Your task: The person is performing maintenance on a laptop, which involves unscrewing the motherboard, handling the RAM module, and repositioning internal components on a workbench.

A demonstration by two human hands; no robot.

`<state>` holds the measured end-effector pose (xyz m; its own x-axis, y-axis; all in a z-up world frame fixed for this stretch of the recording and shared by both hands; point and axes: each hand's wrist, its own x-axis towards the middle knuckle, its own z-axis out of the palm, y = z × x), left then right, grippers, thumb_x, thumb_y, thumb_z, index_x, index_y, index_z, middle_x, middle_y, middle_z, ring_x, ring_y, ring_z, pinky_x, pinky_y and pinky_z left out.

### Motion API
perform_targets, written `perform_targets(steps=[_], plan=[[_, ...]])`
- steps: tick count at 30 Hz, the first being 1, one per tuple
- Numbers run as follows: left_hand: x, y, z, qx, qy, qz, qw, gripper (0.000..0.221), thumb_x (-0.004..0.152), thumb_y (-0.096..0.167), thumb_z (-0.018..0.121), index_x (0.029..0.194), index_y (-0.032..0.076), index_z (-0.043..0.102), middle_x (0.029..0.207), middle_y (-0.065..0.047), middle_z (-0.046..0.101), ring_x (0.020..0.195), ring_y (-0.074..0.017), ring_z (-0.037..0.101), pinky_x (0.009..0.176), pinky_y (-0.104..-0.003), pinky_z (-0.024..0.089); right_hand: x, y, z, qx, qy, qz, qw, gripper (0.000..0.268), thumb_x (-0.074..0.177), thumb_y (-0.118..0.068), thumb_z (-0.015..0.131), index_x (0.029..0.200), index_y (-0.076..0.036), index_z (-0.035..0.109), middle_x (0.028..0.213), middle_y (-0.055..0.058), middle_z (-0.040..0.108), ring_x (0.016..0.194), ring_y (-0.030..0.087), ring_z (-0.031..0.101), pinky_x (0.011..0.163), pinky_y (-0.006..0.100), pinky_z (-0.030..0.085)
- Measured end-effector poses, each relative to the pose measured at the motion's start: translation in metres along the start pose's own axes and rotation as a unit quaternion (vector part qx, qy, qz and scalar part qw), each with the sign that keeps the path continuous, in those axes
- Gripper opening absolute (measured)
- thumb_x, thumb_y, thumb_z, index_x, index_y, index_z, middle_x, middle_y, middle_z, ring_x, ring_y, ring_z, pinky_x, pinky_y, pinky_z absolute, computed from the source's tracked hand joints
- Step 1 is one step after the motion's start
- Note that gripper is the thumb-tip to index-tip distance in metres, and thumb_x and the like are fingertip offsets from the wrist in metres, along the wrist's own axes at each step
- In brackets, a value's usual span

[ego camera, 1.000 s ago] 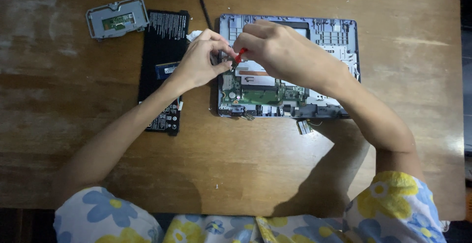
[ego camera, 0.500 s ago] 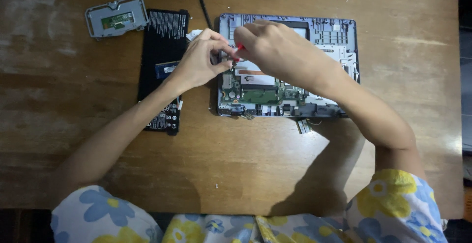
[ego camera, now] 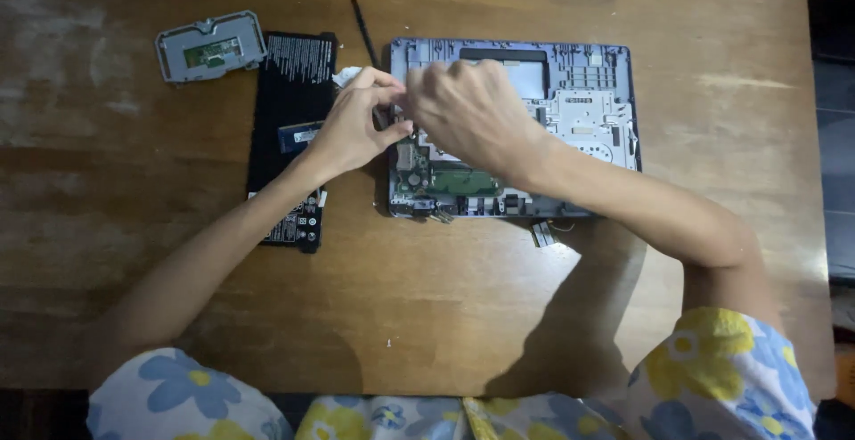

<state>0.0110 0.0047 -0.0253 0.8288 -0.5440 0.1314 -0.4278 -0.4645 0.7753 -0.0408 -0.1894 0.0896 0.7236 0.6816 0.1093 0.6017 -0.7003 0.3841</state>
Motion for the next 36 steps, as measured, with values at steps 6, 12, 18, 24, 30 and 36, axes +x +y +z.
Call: perform_targets(steps=[6,12,18,24,30,36], plan=[[-0.005,0.016,-0.005,0.004,0.016,0.012,1.0,0.023,0.082,0.02,0.085,0.093,0.003,0.075,0.122,-0.015,0.059,0.106,-0.0446,0.064,0.096,-0.053,0.048,-0.002,0.007,-0.047,0.165,-0.118,-0.063,0.977,0.028,0.107,-0.011,0.041,0.106,0.002,0.066,0.09,0.022,0.075,0.06,0.031,0.076,0.05,0.036,0.061],[-0.014,0.034,-0.01,0.011,0.057,0.042,0.997,0.018,0.082,0.004,0.076,0.099,0.008,0.069,0.114,-0.007,0.06,0.1,-0.0379,0.067,0.091,-0.049,0.051,0.003,-0.008,-0.016,0.088,-0.027,0.027,0.995,0.026,0.109,-0.02,0.041,0.091,-0.006,0.053,0.056,0.012,0.065,0.047,0.027,0.069,0.043,0.038,0.055],[-0.03,0.072,-0.016,-0.142,0.059,0.127,0.98,0.06,0.085,-0.011,0.054,0.144,0.0,0.047,0.113,-0.02,0.064,0.107,-0.0396,0.064,0.097,-0.055,0.045,-0.001,-0.01,-0.023,0.073,0.006,0.051,0.996,0.028,0.108,-0.024,0.045,0.087,-0.007,0.052,0.053,0.009,0.061,0.044,0.025,0.066,0.045,0.038,0.055],[-0.023,0.071,-0.014,-0.102,0.125,0.123,0.979,0.083,0.09,-0.012,0.072,0.16,0.015,0.036,0.096,-0.009,0.077,0.092,-0.0217,0.075,0.093,-0.038,0.054,-0.003,-0.003,-0.027,0.221,-0.016,0.051,0.974,0.026,0.108,-0.025,0.047,0.113,0.001,0.048,0.077,0.02,0.069,0.063,0.039,0.074,0.054,0.047,0.058],[-0.026,0.1,-0.023,-0.101,0.094,0.144,0.98,0.077,0.097,-0.006,0.068,0.162,0.014,0.031,0.106,-0.016,0.079,0.101,-0.0284,0.076,0.096,-0.045,0.055,-0.014,0.019,-0.016,0.255,0.07,-0.031,0.964,0.01,0.096,0.001,0.063,0.104,0.007,0.062,0.079,0.017,0.066,0.069,0.035,0.073,0.061,0.041,0.061],[-0.012,0.075,-0.021,-0.131,0.091,0.139,0.977,0.093,0.091,-0.005,0.08,0.163,0.01,0.023,0.106,-0.018,0.077,0.094,-0.0311,0.075,0.096,-0.047,0.056,-0.001,0.004,0.005,0.216,0.074,0.026,0.973,0.024,0.092,-0.023,0.075,0.102,-0.01,0.057,0.077,0.009,0.068,0.068,0.029,0.073,0.056,0.04,0.06]])
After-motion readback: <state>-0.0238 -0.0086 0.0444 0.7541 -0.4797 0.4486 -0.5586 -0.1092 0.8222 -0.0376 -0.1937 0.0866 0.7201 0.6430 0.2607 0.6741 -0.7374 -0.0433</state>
